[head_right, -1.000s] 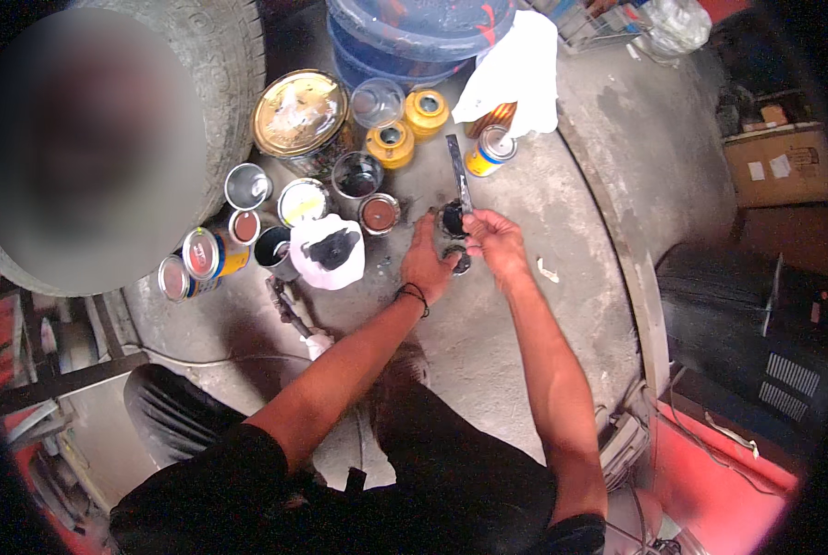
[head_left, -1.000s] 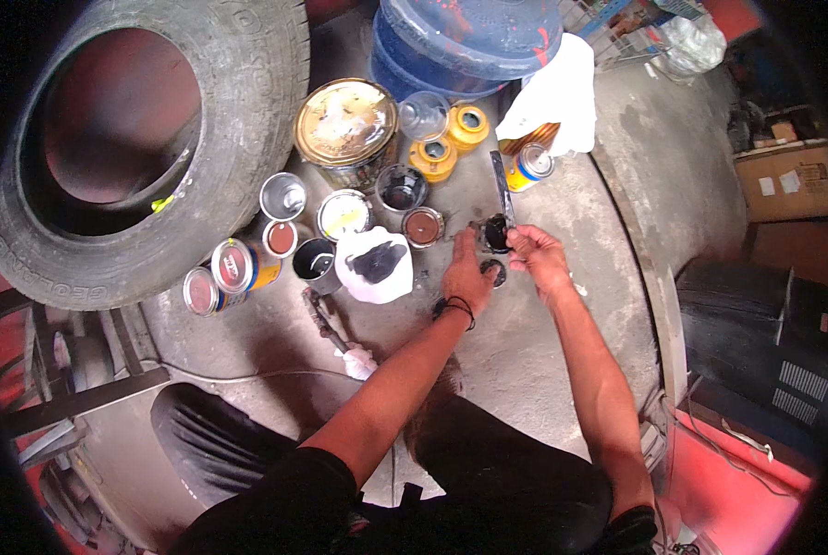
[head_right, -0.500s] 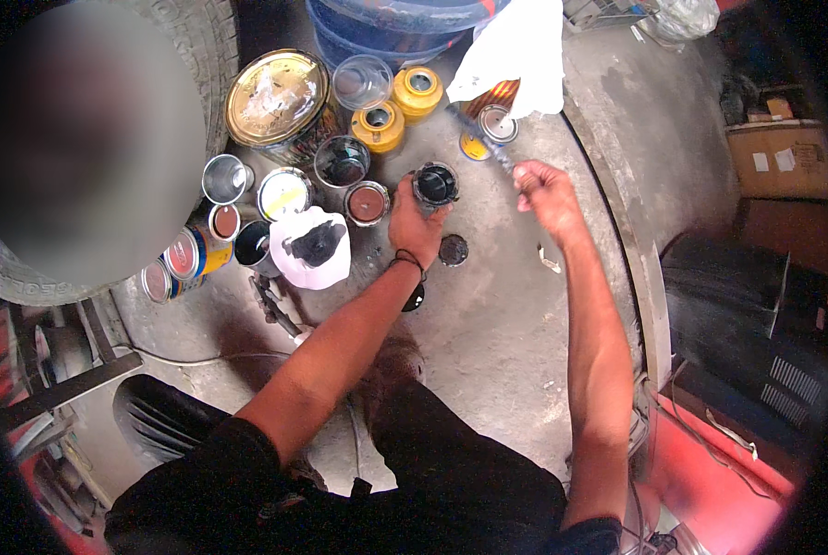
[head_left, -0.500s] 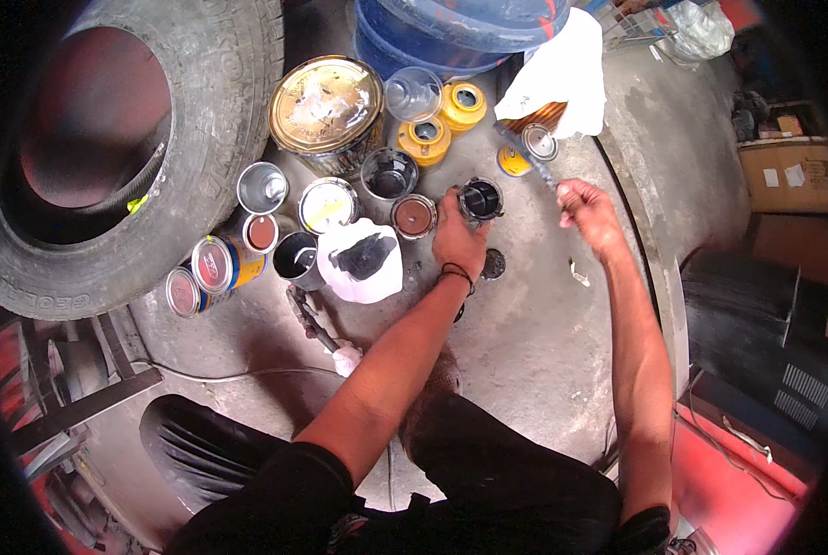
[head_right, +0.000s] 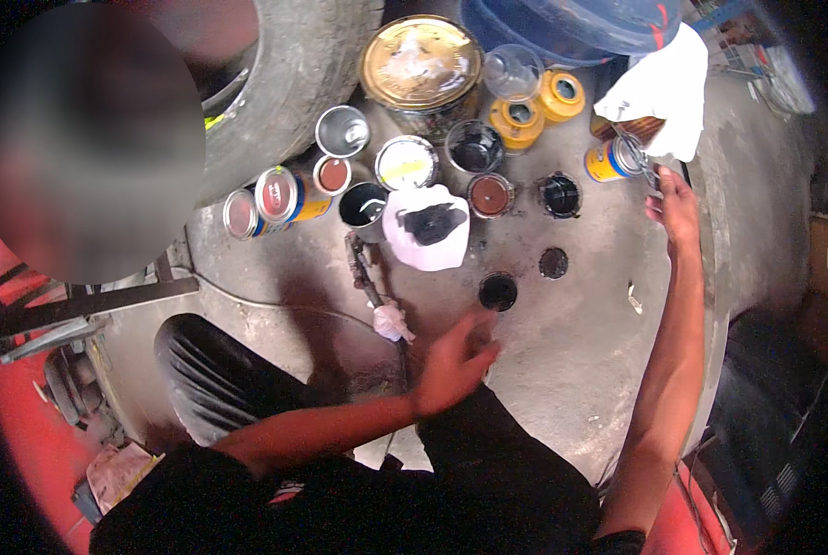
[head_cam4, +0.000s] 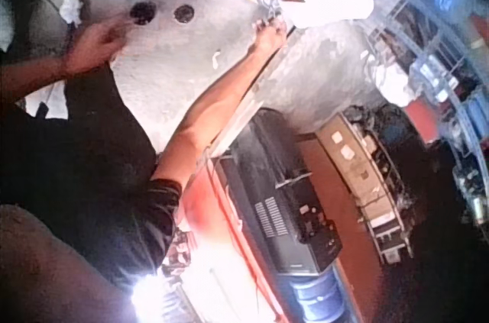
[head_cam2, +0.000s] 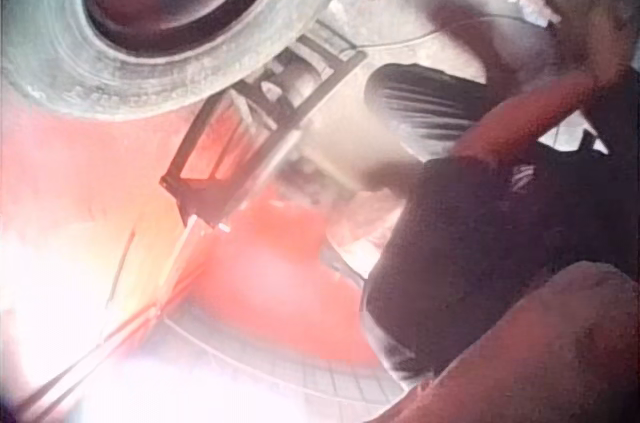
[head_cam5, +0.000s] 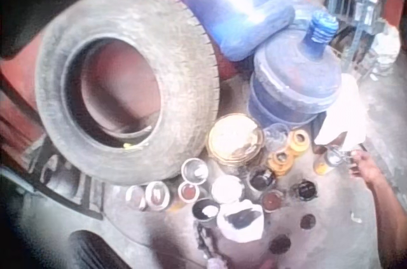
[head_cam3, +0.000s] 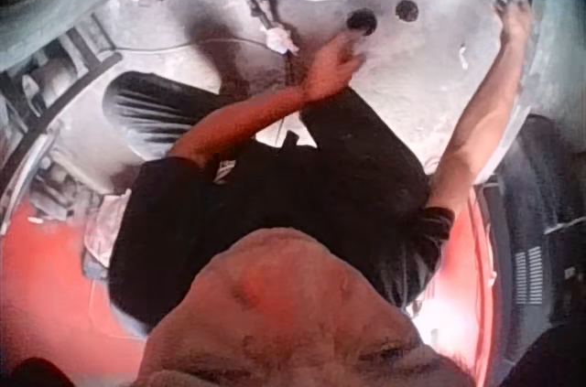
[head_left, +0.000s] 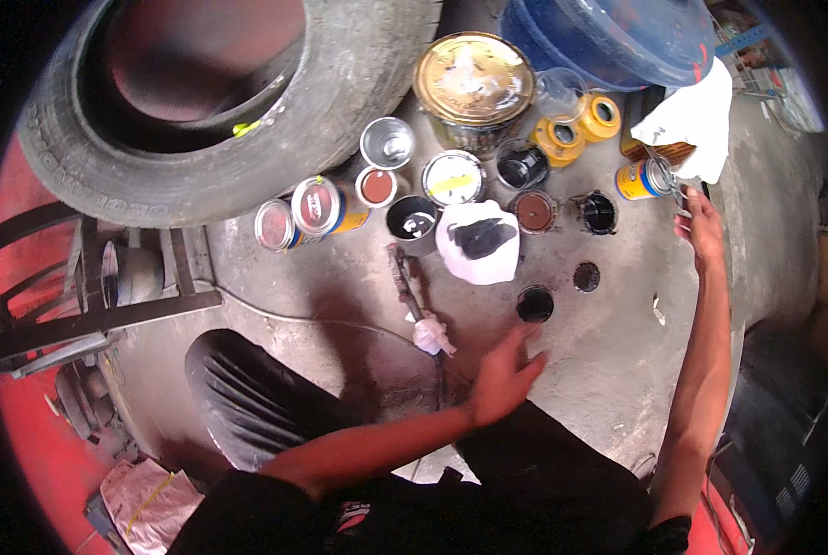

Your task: The person mixes paint in a small cup using a stir stick, adding components from different containers and wiping the tools with a cloth.

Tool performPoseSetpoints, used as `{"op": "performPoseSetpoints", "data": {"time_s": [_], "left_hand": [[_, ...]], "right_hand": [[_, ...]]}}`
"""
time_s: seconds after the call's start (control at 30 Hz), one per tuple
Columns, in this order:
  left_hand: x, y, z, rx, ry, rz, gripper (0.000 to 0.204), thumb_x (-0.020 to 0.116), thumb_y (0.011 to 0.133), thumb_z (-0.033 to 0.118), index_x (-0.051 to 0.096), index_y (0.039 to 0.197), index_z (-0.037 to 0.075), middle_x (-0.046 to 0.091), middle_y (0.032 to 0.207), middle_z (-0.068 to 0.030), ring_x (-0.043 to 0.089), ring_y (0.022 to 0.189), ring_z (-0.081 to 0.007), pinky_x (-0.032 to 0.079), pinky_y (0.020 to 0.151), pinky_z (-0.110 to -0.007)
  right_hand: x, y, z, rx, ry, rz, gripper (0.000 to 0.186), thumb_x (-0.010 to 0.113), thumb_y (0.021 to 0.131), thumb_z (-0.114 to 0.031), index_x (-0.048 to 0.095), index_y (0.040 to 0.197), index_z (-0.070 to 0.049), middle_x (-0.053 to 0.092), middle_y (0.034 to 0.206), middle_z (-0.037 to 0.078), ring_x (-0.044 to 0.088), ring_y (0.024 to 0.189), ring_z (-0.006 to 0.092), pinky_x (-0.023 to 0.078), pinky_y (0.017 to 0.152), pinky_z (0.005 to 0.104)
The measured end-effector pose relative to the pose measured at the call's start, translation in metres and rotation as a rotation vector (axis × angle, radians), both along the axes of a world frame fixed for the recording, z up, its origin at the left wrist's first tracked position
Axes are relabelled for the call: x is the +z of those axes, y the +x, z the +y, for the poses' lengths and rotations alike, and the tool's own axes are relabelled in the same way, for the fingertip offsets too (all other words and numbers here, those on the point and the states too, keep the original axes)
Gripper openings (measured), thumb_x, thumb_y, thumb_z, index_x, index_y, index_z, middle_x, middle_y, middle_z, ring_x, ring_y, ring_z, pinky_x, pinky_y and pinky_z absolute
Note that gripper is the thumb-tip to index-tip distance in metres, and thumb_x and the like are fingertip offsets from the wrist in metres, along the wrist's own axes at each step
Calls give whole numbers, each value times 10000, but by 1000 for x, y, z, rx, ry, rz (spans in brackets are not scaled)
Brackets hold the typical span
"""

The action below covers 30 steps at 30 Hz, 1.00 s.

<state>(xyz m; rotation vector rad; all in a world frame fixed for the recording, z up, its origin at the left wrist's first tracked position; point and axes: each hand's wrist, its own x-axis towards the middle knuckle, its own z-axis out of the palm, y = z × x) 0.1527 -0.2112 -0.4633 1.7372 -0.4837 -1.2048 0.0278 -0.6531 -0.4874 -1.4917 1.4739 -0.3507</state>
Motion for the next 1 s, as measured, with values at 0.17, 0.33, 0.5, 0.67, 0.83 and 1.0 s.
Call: {"op": "performPoseSetpoints", "data": {"time_s": [0.17,0.33,0.5,0.67,0.83,1.0], "left_hand": [[-37,93,153,499,70,8,342,659,1056,162,648,1385,69,749,1244,-95,712,949,-224,556,841,-309],[-52,195,98,652,320,289,729,704,951,593,573,1476,105,613,1459,-125,618,1201,-264,450,1064,-500],[-78,221,81,461,398,779,805,789,856,652,597,1456,150,619,1465,-133,612,1253,-296,416,1098,-541],[-89,218,71,414,232,943,363,801,932,490,658,1157,243,790,1116,-17,722,972,-249,487,957,-490],[-100,216,75,407,198,939,407,811,927,490,648,1204,241,796,1106,-10,726,952,-225,503,959,-465],[-106,216,78,427,187,949,373,803,957,467,636,1212,252,771,1190,-31,725,1068,-277,517,1031,-549]], "right_hand": [[22,8,66,136,-578,442,358,606,1121,-372,758,1201,-58,794,995,128,745,874,198,586,784,391],[40,89,225,382,-47,63,329,671,1084,-411,722,1049,-87,793,848,103,754,724,187,586,671,362],[14,146,264,636,-50,304,426,698,1068,-410,709,1016,12,767,822,96,731,618,156,566,538,314],[8,152,263,523,180,55,310,687,1064,-300,741,1077,5,763,802,92,742,632,162,599,577,326],[7,151,255,411,290,-247,274,651,1100,-266,725,1202,-22,789,1021,88,758,787,153,657,703,316],[22,152,241,231,500,-316,285,668,1089,-285,729,1221,-40,796,1062,108,780,793,203,670,714,338]]}}
